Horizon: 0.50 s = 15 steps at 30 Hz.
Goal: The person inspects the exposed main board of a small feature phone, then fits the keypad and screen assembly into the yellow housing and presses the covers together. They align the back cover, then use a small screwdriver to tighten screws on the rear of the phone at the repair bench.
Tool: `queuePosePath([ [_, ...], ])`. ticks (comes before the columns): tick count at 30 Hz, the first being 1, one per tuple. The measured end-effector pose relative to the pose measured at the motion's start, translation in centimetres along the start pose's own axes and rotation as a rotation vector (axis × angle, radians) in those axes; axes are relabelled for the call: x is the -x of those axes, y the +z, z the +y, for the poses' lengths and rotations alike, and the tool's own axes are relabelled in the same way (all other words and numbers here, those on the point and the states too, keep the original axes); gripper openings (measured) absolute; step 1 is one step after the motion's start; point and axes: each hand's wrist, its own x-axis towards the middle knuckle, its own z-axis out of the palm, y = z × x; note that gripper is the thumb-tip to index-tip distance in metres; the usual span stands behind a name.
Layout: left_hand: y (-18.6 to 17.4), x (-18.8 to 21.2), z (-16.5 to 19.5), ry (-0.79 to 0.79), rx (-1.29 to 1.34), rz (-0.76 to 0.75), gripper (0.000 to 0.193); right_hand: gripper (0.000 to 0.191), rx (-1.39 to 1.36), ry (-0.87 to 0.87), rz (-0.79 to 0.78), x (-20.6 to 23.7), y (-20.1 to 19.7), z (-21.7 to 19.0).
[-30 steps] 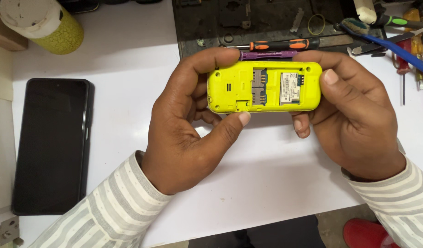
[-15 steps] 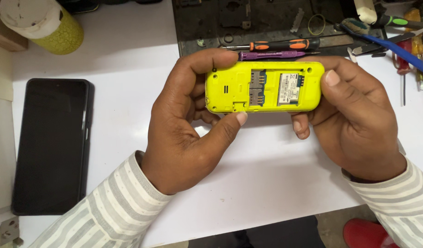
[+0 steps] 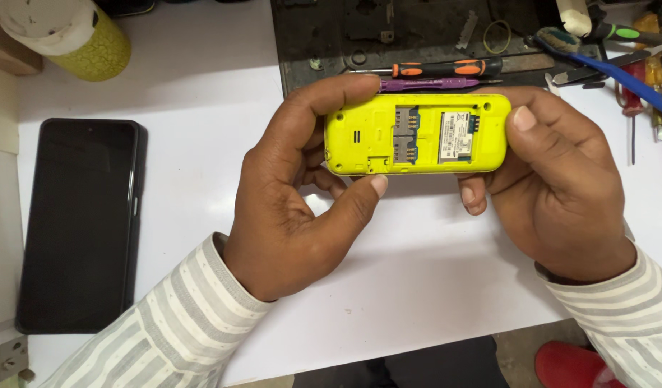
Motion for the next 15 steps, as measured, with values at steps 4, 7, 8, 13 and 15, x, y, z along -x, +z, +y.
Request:
queuePosePath([
  [4,-0.08,0.06,-0.15,0.024,-0.024,-0.007,0.061,0.038,0.004,-0.001,0.001,-0.03,-0.04,-0.01],
  [7,-0.07,0.06,-0.21,0.02,-0.013,0.002,0.061,0.038,0.007,-0.001,-0.005,-0.04,-0.01,-0.05],
  [8,-0.06,0.05,-0.19,0.019,-0.019,0.002,0.061,0.038,0.008,-0.002,-0.008,-0.05,-0.02,-0.08],
  [13,-0.06,0.02,-0.07,0.004,-0.016,0.002,0.061,0.038,0.017,-0.004,-0.008,-0.08,-0.1,-0.13],
  [15,-0.07,0.0,0.01,0.007,0.002,-0.001,0.062,0.038,0.019,-0.005,-0.01,-0.06,-0.18,-0.11],
])
